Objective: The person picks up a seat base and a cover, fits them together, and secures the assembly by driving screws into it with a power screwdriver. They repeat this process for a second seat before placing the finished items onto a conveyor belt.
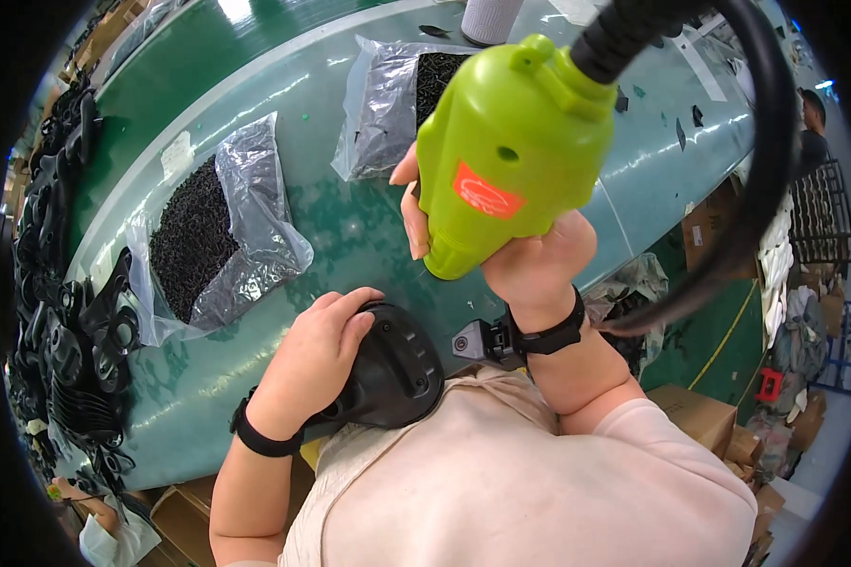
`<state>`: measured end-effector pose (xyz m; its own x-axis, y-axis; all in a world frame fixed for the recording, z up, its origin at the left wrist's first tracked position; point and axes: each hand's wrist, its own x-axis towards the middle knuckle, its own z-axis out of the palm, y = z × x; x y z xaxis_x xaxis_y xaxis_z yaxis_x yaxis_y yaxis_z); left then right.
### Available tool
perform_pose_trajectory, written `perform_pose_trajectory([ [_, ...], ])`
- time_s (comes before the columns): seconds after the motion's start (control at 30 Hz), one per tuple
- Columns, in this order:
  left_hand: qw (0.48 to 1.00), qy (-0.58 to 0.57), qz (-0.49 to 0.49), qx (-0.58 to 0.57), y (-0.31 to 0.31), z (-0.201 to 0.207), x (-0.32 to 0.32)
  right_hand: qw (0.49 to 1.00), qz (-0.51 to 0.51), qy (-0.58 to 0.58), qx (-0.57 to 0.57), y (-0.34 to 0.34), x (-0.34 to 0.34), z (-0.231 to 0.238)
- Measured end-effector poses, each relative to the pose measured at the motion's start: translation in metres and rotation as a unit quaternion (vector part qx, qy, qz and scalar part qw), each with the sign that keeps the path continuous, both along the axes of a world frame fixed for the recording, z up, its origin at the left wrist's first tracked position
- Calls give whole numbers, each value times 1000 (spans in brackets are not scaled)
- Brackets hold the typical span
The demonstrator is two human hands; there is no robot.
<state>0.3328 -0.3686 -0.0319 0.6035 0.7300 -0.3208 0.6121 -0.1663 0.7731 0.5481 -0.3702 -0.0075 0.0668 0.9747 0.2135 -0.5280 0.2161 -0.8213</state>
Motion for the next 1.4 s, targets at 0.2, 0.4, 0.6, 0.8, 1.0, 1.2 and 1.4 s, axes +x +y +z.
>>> perform_pose_trajectory([
  [0.2, 1000, -9, -2, 30, -2, -2, 0, 997, 32, 25, 68, -4, -1, -8],
  [0.4, 999, -18, 0, 50, -4, -8, -1, 995, 38, 15, 96, -15, 8, 23],
  [0.6, 999, -11, 5, 40, -4, -6, -3, 961, 175, -89, 195, -30, 19, 34],
  [0.8, 998, -30, 2, 56, -4, -10, -3, 957, 191, -118, 182, -34, -5, 35],
  [1.0, 998, -31, 2, 53, -4, -12, -7, 933, 247, -166, 202, -32, -12, 31],
  [1.2, 998, -35, -8, 60, -3, -12, -6, 915, 265, -213, 219, -25, -22, 43],
  [1.4, 998, -33, -7, 55, -5, -14, -6, 913, 296, -202, 192, -20, -39, 45],
])
